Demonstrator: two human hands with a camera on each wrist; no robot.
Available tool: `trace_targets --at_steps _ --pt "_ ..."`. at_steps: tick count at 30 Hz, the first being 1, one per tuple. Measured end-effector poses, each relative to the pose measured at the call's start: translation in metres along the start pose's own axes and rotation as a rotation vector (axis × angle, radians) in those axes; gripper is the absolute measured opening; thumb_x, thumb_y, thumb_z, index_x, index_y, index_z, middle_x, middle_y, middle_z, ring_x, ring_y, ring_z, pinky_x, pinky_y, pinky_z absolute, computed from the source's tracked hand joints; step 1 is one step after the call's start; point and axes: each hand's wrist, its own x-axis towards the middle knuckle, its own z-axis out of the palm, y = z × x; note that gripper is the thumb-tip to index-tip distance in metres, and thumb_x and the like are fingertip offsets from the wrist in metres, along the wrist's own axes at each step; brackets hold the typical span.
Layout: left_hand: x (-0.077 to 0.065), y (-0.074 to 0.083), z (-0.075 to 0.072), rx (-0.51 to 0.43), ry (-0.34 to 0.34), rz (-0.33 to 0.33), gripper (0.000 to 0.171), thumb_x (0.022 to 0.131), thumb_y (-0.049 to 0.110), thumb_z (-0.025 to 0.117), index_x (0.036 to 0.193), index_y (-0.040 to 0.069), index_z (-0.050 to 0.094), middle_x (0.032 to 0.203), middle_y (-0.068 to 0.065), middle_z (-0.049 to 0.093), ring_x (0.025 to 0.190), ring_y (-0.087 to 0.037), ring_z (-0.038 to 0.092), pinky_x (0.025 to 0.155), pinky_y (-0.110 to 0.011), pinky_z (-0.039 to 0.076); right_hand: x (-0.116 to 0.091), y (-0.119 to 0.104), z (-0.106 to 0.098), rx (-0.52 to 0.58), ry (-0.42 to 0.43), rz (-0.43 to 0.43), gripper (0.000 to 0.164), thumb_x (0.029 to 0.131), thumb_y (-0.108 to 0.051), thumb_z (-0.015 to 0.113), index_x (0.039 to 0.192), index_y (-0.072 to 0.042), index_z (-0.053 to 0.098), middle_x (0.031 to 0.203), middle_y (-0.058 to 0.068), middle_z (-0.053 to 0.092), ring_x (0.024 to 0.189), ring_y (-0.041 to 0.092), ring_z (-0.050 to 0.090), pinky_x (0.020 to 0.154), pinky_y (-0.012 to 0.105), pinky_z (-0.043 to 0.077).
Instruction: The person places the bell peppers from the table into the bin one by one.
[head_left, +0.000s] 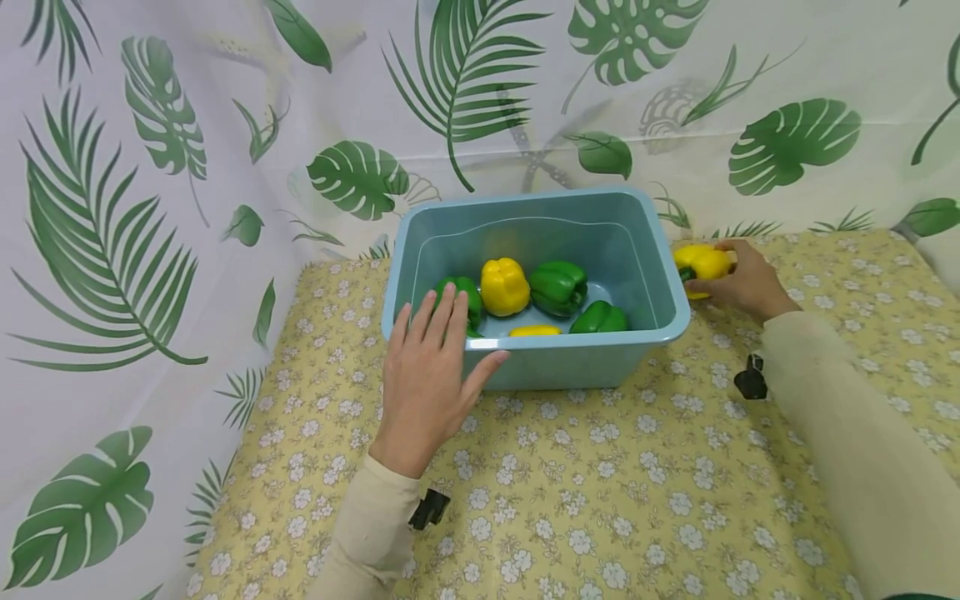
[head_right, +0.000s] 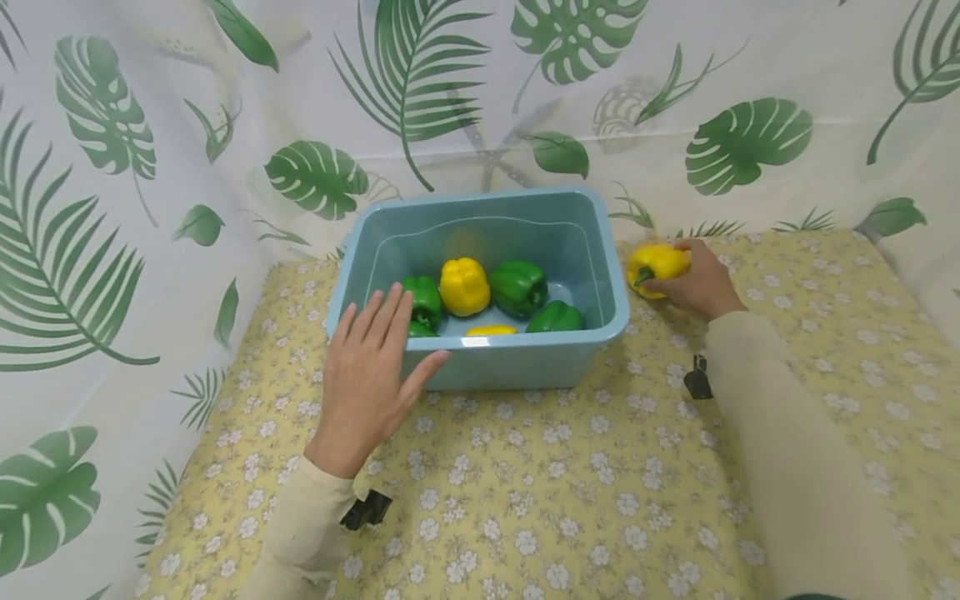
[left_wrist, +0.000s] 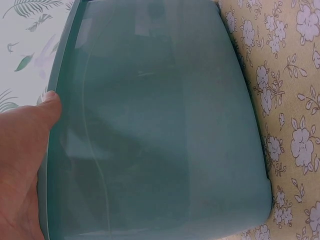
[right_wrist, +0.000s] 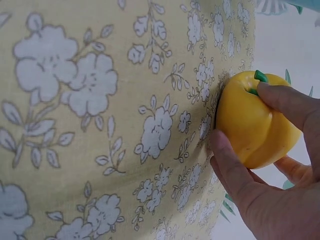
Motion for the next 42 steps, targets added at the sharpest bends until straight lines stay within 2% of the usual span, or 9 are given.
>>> trace_targets --at_steps 9,29,36,42 --pt "0.0 0.001 0.001 0.001 0.01 0.001 0.083 0.099 0.062 0.051 0.156 0.003 0.037 0.158 -0.015 0.04 0.148 -0.032 0.035 0.124 -0.049 0.019 -0.005 0.001 0.0 0.029 0.014 0.011 0.096 0.094 -0.024 0.075 0.158 0.006 0.01 0.148 0.044 0.028 0.127 0.057 0.04 0.103 0.066 0.043" --pt "-0.001 0.001 0.002 0.004 -0.003 -0.005 0.083 0.1 0.062 0.05 0.157 0.004 0.037 0.159 -0.015 0.04 0.148 -0.032 0.034 0.124 -0.049 0.018 -0.013 0.009 0.0 0.086 0.009 0.021 0.1 0.093 -0.029 0.076 0.158 0.005 0.009 0.145 0.044 0.03 0.126 0.054 0.042 0.102 0.063 0.047" --pt "-0.001 0.002 0.003 0.004 0.0 -0.004 0.083 0.099 0.062 0.051 0.157 0.004 0.037 0.158 -0.015 0.04 0.148 -0.031 0.034 0.124 -0.049 0.019 -0.017 0.016 -0.002 0.092 0.027 0.007 0.1 0.092 -0.032 0.077 0.157 0.006 0.011 0.142 0.043 0.033 0.124 0.053 0.045 0.095 0.053 0.055" --pt "-0.002 0.001 0.003 0.008 -0.005 -0.008 0.083 0.1 0.063 0.049 0.157 0.004 0.036 0.159 -0.015 0.038 0.149 -0.031 0.033 0.124 -0.049 0.017 -0.021 0.015 -0.003 0.109 0.032 -0.005 0.095 0.094 -0.027 0.075 0.157 0.005 0.011 0.142 0.042 0.033 0.124 0.052 0.045 0.095 0.052 0.055"
